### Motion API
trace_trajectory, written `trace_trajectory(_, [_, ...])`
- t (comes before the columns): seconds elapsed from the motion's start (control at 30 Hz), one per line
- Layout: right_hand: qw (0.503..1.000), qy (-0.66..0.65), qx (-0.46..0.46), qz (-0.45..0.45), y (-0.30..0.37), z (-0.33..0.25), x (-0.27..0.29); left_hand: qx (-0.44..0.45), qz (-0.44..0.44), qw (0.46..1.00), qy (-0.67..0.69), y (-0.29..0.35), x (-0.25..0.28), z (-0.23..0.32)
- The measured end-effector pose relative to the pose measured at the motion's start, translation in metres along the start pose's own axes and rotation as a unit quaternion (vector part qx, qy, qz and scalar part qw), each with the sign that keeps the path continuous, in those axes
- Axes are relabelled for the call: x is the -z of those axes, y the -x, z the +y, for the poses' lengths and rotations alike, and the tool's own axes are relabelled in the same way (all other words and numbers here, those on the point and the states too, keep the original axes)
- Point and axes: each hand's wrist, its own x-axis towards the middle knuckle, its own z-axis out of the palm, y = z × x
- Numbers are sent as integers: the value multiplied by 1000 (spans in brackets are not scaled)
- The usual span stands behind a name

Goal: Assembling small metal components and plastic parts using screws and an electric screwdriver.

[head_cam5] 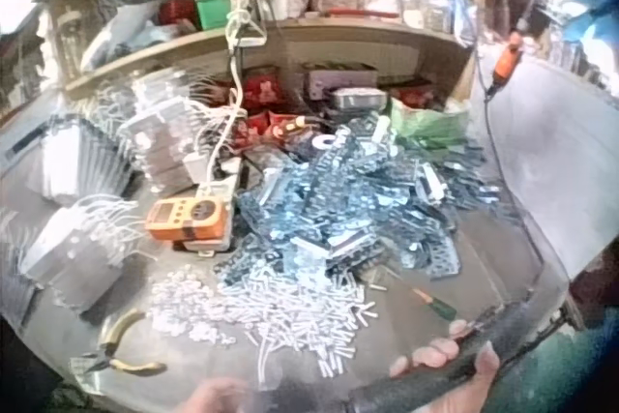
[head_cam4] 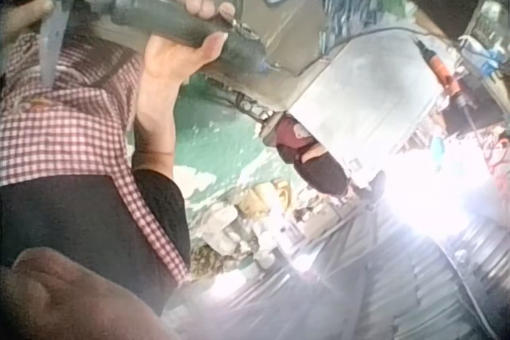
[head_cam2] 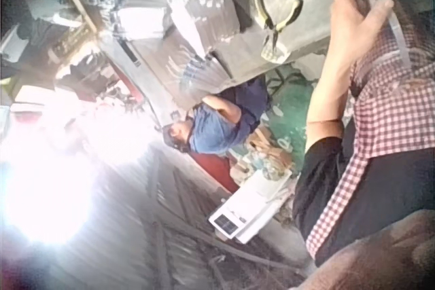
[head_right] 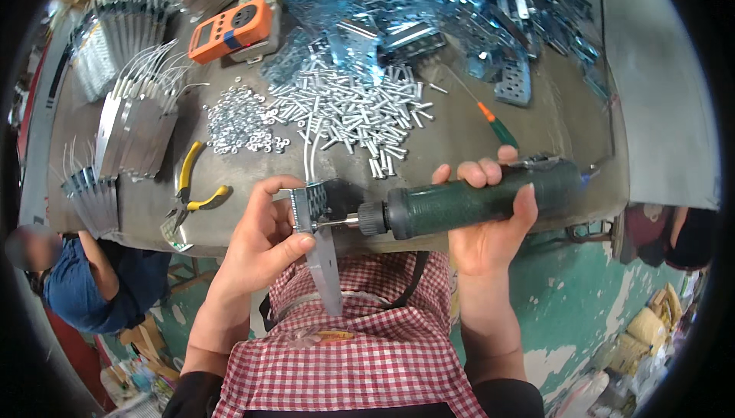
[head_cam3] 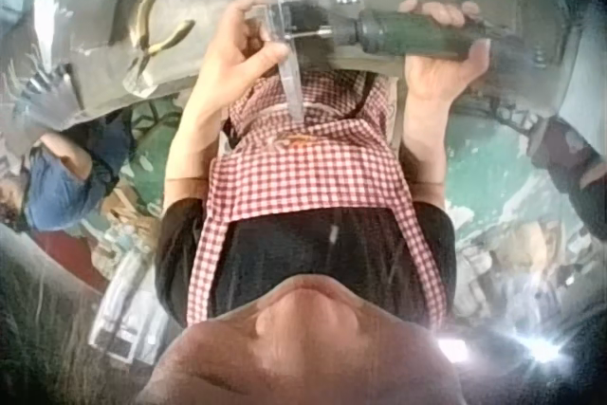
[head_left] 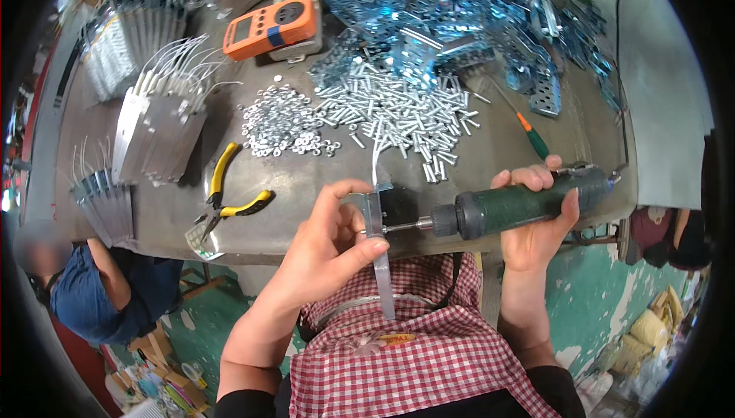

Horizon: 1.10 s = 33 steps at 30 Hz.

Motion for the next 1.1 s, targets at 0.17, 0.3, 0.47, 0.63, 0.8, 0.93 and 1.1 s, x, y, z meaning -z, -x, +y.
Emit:
trace_trajectory(0.17, [999, -44, -10, 28, 4, 1, 13, 7, -40, 996, -81, -2, 3, 10])
trace_trajectory(0.3, [998, -30, 9, 55, 5, 0, 18, -152, 76, 958, -229, -7, 23, 2])
trace_trajectory(0.47, [999, -13, 12, 50, 1, 2, 17, -177, 355, 705, -588, -31, 99, -6])
trace_trajectory(0.63, [999, 2, 16, 48, 4, -1, 15, -185, 326, 665, -646, -42, 109, -8])
trace_trajectory(0.8, [998, -12, 6, 59, 5, -2, 14, -266, 295, 701, -592, -33, 97, -7])
trace_trajectory(0.93, [998, -17, 1, 53, 4, -2, 13, -329, 174, 731, -572, -13, 54, -15])
trace_trajectory(1.1, [999, -6, 0, 52, 2, -1, 10, -313, 127, 737, -585, -5, 51, -18])
